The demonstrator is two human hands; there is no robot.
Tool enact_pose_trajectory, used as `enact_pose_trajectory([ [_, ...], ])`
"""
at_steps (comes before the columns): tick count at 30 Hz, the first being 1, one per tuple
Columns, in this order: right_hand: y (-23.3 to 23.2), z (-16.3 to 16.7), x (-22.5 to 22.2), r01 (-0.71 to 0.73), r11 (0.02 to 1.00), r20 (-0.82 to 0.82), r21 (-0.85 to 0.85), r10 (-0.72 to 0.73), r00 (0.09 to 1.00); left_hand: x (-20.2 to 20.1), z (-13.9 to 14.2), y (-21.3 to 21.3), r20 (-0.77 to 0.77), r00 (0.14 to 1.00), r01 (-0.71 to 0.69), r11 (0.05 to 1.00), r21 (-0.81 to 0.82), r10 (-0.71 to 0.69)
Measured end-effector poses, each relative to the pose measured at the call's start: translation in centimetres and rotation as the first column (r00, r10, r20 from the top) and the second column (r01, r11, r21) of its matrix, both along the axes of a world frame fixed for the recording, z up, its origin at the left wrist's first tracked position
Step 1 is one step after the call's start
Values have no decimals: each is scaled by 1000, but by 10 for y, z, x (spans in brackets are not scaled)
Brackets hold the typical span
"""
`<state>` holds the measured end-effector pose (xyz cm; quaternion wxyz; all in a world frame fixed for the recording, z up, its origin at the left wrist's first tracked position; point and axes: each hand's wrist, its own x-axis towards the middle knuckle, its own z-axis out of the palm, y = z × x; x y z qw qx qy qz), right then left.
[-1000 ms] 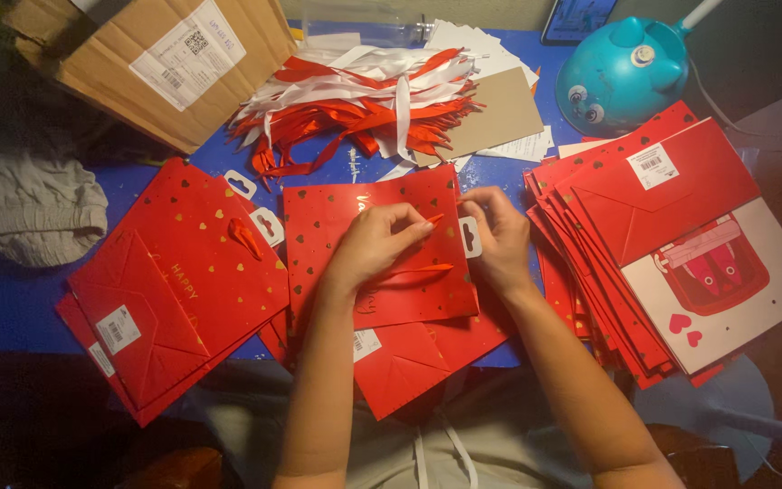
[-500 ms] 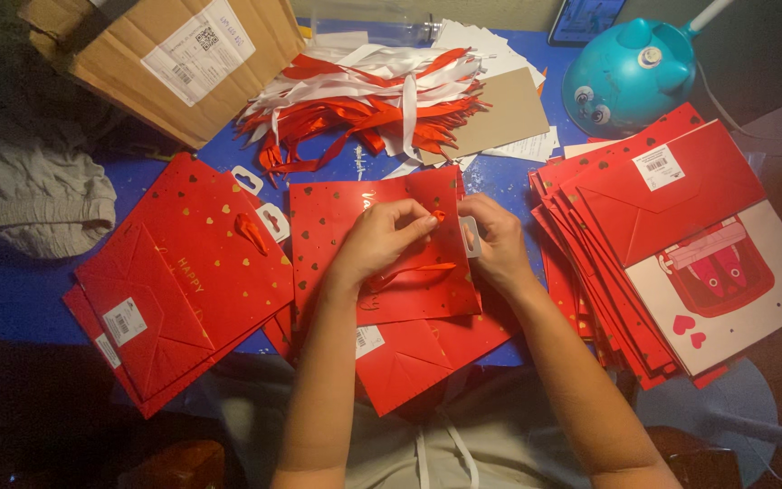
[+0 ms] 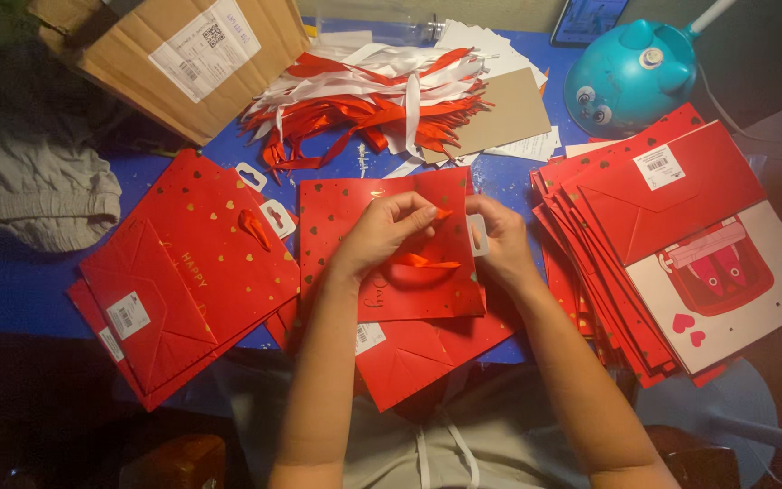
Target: The person assembles red Valentine's Day gift bags by threading red ribbons through the bag handles and tying them. The person handles multiple bags and ribbons, working at a blue table with stacks of bags and ribbons nearby.
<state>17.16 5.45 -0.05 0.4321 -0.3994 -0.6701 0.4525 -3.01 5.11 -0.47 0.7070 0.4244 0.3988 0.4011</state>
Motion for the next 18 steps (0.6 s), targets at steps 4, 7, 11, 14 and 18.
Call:
enact_pose_trajectory([
  [4,-4,-3,-1,179,984,48,23,-180,982,-2,0,1,80,997,-25,997,70,20],
  [7,-4,-4,0,237,971,47,15,-237,970,-2,0,1,99,994,-37,999,-23,39],
  [11,-2,-3,-6,158,985,-306,-68,-172,936,0,0,2,53,998,-44,999,8,43],
  [14,-1,-1,-6,152,962,-429,-227,-239,871,1,1,3,5,999,-41,996,79,41],
  [18,2,3,-3,22,954,-358,-299,-134,924,1,1,3,21,999,-40,997,71,39],
])
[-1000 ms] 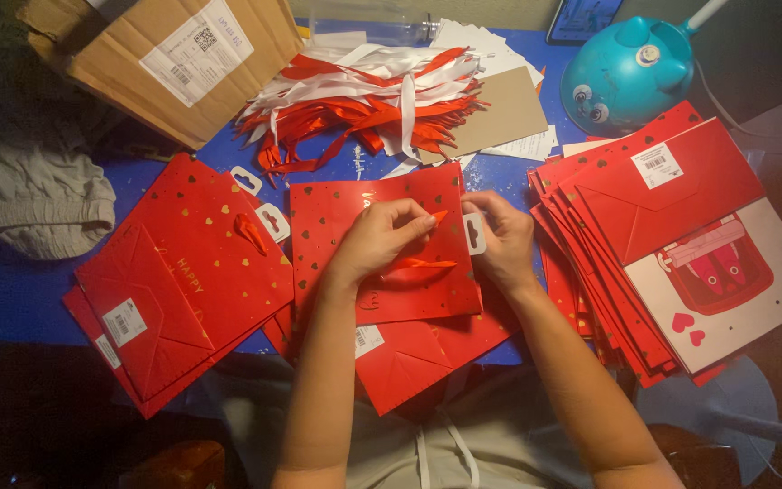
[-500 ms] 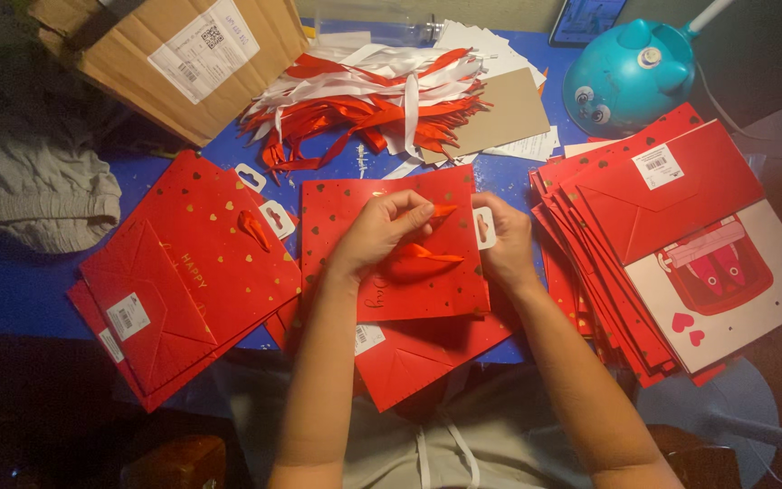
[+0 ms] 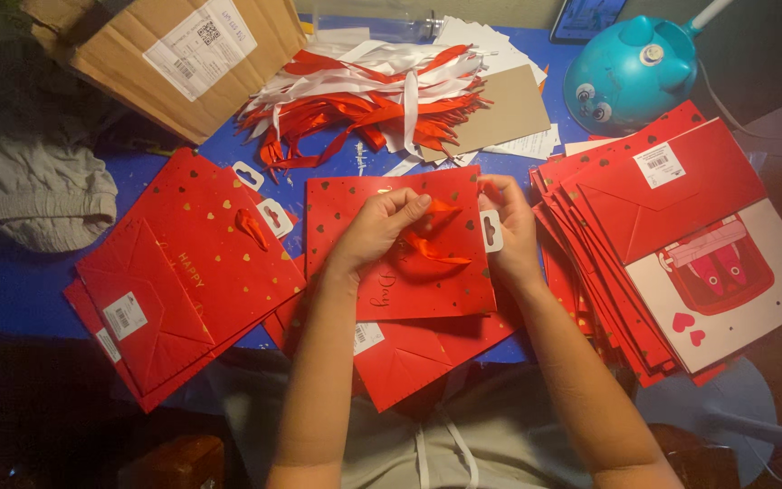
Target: The person assembles red Valentine's Day gift bags by threading red ribbons through the bag handles and tying them. The person handles multiple bags and ribbons, working at a blue table with stacks of bags and ribbons nearby.
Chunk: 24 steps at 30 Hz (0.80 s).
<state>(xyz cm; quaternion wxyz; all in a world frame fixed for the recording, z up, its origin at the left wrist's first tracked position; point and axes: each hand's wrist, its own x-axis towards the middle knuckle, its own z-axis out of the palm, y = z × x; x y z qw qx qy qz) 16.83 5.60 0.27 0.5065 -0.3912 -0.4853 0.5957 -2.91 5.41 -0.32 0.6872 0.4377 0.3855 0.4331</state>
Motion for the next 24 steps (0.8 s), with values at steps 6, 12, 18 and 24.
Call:
enact_pose_trajectory([
  [6,-4,-1,7,-237,961,205,142,205,957,-1,-1,2,-26,999,-40,999,8,40],
  [12,-6,-9,2,-177,972,222,154,140,965,-2,0,2,-86,995,-50,998,28,52],
  [18,-5,-12,5,-42,992,174,122,20,984,-1,-2,-1,-70,996,-54,998,26,55],
  [24,3,-9,-1,76,993,-213,-89,-94,973,-2,-5,3,-23,999,-40,999,27,40],
])
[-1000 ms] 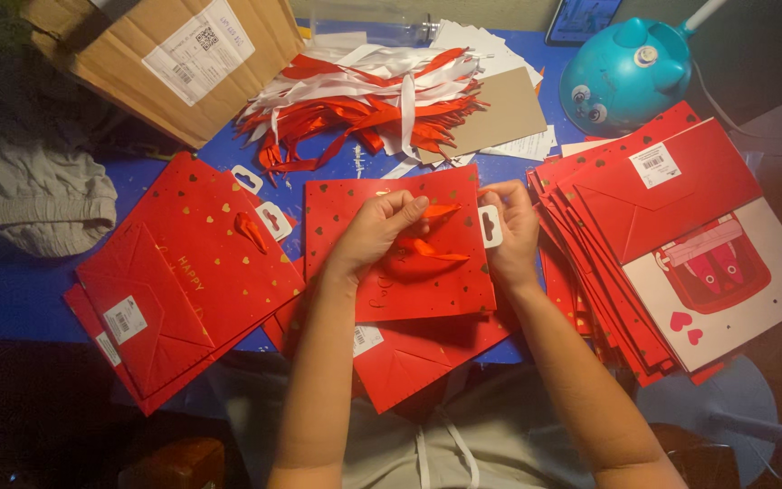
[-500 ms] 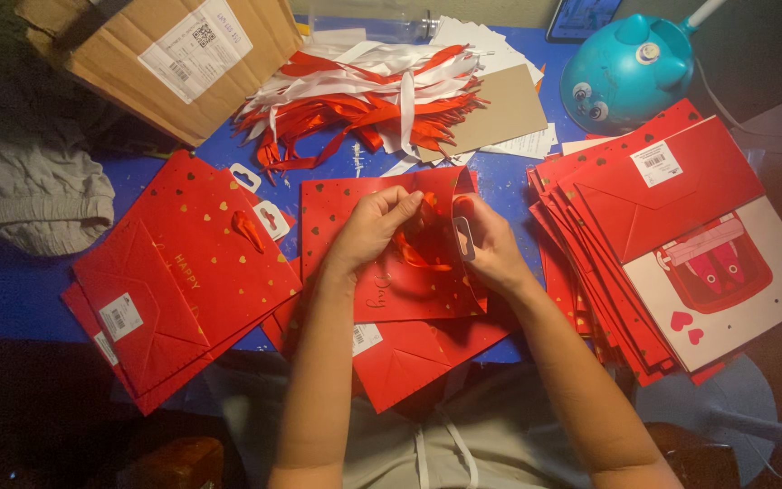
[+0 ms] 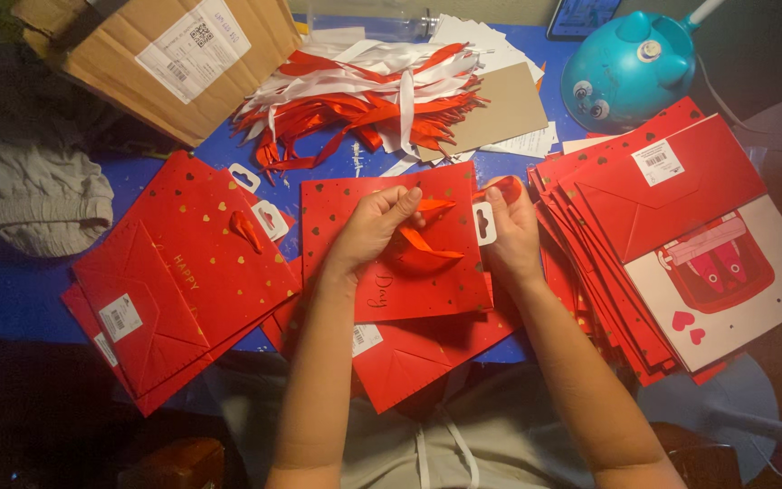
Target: The person assembles red Valentine's Day gift bags by threading red ribbons through the bag handles and tying them. The person handles multiple bags and ribbons, working at a blue table with stacks of bags and ribbons nearby.
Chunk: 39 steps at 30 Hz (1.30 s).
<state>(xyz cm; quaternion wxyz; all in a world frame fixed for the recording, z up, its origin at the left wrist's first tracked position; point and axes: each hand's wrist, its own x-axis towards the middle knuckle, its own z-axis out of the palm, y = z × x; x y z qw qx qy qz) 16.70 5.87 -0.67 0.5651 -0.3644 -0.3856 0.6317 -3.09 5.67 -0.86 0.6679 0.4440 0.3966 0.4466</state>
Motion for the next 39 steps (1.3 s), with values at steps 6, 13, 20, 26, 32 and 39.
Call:
enact_pose_trajectory([
  [6,-2,3,1,-136,988,81,-74,141,987,1,0,0,15,1000,-16,1000,-4,16],
  [13,-5,-1,7,-229,973,127,-9,228,965,2,3,0,2,1000,-8,1000,19,8],
  [20,3,0,2,-123,992,-157,-35,116,981,3,0,0,-64,998,-22,998,55,26],
  [26,-1,3,4,-167,982,-15,-91,166,986,1,1,-1,-2,1000,-10,999,45,11],
  [32,-1,6,1,-146,987,-21,-62,145,989,-2,7,-11,217,974,48,997,62,-60],
  [39,-2,-1,2,-133,987,-20,-90,131,991,-2,0,-12,362,928,90,996,14,-89],
])
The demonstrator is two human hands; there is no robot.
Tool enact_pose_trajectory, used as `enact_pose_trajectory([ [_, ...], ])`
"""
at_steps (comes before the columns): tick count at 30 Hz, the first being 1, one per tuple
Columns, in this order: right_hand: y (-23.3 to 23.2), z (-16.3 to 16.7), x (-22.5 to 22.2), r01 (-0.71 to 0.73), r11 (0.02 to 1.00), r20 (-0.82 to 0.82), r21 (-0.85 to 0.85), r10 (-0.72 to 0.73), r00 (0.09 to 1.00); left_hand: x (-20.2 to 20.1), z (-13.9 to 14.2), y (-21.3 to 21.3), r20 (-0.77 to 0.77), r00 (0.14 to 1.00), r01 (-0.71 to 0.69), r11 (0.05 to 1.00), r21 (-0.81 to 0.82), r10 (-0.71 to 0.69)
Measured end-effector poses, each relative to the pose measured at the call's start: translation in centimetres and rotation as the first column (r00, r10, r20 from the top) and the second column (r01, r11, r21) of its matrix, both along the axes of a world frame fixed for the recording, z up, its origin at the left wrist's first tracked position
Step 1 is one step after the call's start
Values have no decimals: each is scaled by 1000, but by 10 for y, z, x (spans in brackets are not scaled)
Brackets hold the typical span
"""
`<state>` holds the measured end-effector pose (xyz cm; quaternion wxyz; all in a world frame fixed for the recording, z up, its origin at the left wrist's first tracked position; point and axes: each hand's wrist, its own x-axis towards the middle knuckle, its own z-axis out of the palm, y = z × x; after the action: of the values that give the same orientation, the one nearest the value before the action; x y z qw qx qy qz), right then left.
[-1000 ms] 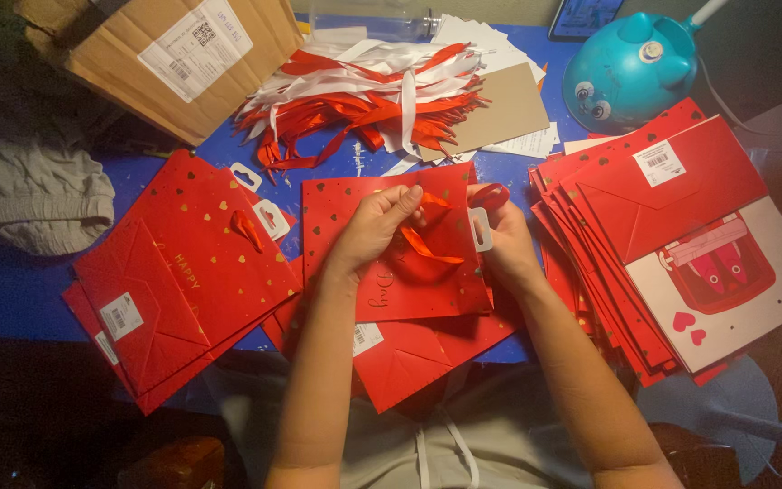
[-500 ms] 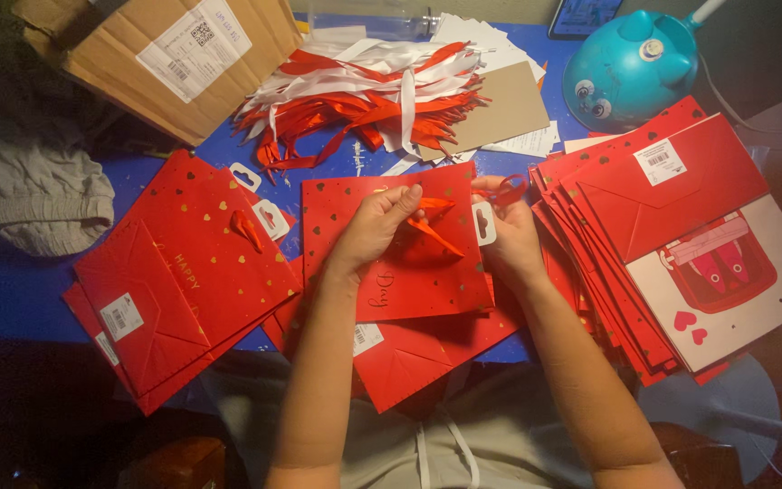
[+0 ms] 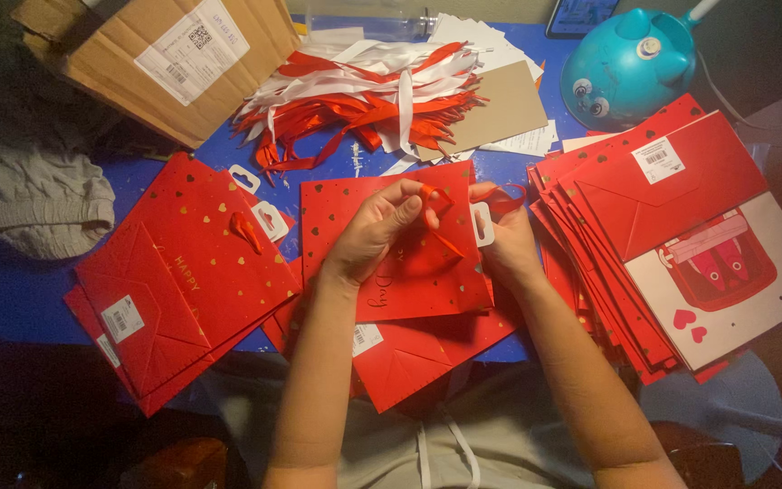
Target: The person assembles red Valentine's Day gift bags by threading red ribbons through the bag handles and tying them. The person handles multiple bags and ribbons, working at a blue table with stacks of bags and ribbons nearby.
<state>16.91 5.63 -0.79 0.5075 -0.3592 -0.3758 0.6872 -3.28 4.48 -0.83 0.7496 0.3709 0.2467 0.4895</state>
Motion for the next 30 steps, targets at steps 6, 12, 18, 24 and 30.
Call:
enact_pose_trajectory([
  [6,4,-2,6,-23,1000,-134,16,25,991,2,-4,2,-129,989,62,997,-40,-66],
  [12,3,2,7,32,998,67,-49,-29,997,8,0,5,-219,974,50,998,-44,-58],
  [18,0,3,10,-38,995,33,-91,41,999,9,-1,6,-180,982,48,996,-77,-61],
  [24,2,-5,9,-46,997,107,-65,53,993,10,-5,7,-168,982,82,995,-49,-89],
  [30,3,-5,6,0,1000,162,-5,1,987,9,-4,4,-228,971,69,997,-23,-72],
])
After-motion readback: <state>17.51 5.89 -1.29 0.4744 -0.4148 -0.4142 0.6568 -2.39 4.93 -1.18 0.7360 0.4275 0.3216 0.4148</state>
